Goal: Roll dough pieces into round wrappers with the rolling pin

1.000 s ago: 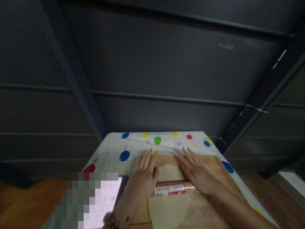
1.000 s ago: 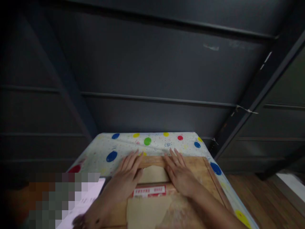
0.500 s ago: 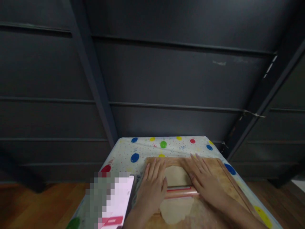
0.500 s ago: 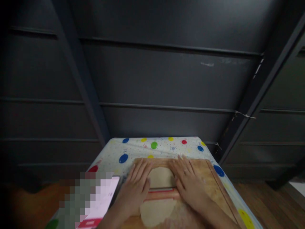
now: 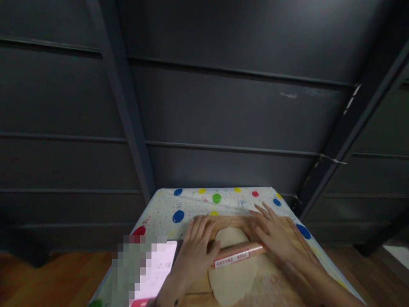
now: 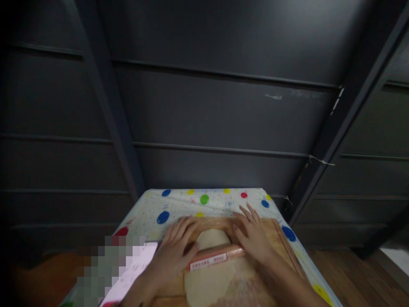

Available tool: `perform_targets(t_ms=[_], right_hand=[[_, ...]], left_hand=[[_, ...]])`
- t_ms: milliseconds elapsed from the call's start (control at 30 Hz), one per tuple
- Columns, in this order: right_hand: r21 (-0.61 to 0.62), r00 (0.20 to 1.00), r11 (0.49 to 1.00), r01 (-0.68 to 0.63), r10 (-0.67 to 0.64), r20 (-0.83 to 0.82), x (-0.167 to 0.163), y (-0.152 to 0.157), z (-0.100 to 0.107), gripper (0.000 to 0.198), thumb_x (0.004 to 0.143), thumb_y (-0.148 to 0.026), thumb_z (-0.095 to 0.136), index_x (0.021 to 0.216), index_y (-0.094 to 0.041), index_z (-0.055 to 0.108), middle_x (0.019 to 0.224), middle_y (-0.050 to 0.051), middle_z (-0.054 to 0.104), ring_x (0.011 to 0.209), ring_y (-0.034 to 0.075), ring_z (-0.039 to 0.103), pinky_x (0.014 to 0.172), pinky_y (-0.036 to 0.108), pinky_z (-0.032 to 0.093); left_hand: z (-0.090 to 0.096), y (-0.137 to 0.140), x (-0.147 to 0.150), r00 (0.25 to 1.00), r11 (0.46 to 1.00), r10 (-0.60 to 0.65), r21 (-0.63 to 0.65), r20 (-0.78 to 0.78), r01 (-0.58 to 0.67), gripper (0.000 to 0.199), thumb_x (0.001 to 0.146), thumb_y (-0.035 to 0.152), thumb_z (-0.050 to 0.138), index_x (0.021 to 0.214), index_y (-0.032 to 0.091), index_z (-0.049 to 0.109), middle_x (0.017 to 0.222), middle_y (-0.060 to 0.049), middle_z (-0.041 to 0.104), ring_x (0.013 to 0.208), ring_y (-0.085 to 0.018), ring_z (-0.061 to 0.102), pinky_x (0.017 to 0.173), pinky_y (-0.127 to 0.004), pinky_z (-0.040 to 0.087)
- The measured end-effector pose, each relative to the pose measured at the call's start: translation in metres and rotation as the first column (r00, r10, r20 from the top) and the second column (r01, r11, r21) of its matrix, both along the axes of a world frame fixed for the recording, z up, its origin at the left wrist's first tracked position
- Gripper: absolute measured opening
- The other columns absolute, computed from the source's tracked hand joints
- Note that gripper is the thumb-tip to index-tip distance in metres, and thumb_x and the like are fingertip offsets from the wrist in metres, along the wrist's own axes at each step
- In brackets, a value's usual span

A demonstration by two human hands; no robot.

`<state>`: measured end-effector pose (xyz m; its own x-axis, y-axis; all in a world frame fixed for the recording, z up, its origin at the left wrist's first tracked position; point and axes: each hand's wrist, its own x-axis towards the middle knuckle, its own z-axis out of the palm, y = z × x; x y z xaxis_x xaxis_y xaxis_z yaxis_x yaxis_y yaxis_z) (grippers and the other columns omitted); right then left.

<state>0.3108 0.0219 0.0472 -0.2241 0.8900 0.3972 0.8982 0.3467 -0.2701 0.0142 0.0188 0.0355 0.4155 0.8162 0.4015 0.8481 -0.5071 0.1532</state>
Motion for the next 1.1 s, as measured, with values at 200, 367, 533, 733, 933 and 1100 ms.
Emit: perform_targets(t_ms=[200,367,533,733,933,1100], right_hand=[[-0.134,0.994,0.987,-0.085,0.074,-0.081,-0.004,0.004,0.006,0.044,0.101,-0.040,0.036,0.135,-0.024,0.060,0.150,0.005,0.049,0.148,0.026,0.025,0.119,0.054,0.028],[-0.225,0.986,0.960,-0.165,0.153,-0.070,-0.009,-0.045,-0.011,0.047,0.104,-0.036,0.033,0.150,-0.029,0.042,0.161,0.001,0.031,0.149,0.021,0.021,0.121,0.049,0.023],[-0.210,0.993,0.972,-0.105,0.115,0.036,-0.026,-0.093,-0.018,0.057,0.102,-0.027,0.034,0.158,-0.027,0.021,0.163,0.002,0.022,0.150,0.025,0.014,0.119,0.051,0.027],[-0.129,0.998,0.990,-0.049,0.053,0.025,-0.044,-0.095,-0.007,0.058,0.102,-0.033,0.038,0.157,-0.028,0.024,0.163,0.004,0.023,0.150,0.027,0.017,0.118,0.053,0.030],[-0.090,0.997,0.993,0.081,-0.082,-0.003,-0.058,-0.081,-0.010,0.053,0.103,-0.034,0.032,0.154,-0.022,0.034,0.162,0.006,0.030,0.150,0.024,0.018,0.120,0.052,0.025],[-0.163,0.991,0.978,0.131,-0.126,0.043,-0.062,-0.082,-0.024,0.055,0.104,-0.036,0.026,0.154,-0.015,0.032,0.161,0.009,0.030,0.150,0.025,0.017,0.119,0.050,0.028]], left_hand=[[0.008,-0.007,-0.005,0.991,0.991,-0.131,0.014,-0.028,0.132,0.052,0.092,0.026,0.049,0.144,0.028,0.045,0.152,-0.002,0.046,0.144,-0.025,0.033,0.119,-0.050,0.031],[0.020,0.001,-0.008,0.999,0.997,-0.037,0.060,-0.036,0.039,0.053,0.092,0.037,0.052,0.142,0.020,0.047,0.152,-0.011,0.047,0.143,-0.030,0.037,0.117,-0.054,0.032],[0.033,0.012,0.004,0.996,0.995,0.038,-0.092,-0.081,-0.046,0.051,0.091,0.035,0.052,0.140,0.019,0.051,0.149,-0.012,0.050,0.142,-0.032,0.039,0.117,-0.058,0.029],[0.038,0.037,0.029,1.000,0.996,0.032,-0.087,0.000,-0.032,0.050,0.097,0.043,0.045,0.136,0.012,0.055,0.147,-0.015,0.051,0.143,-0.032,0.037,0.122,-0.052,0.018],[0.024,0.052,0.029,0.999,0.986,-0.043,-0.160,0.017,0.045,0.046,0.100,0.048,0.039,0.129,0.019,0.060,0.141,-0.008,0.059,0.136,-0.025,0.046,0.121,-0.044,0.025],[0.018,0.054,0.028,0.999,0.974,-0.032,-0.226,0.017,0.035,0.062,0.095,0.058,0.045,0.137,0.013,0.053,0.147,-0.014,0.052,0.141,-0.028,0.040,0.119,-0.045,0.028]])
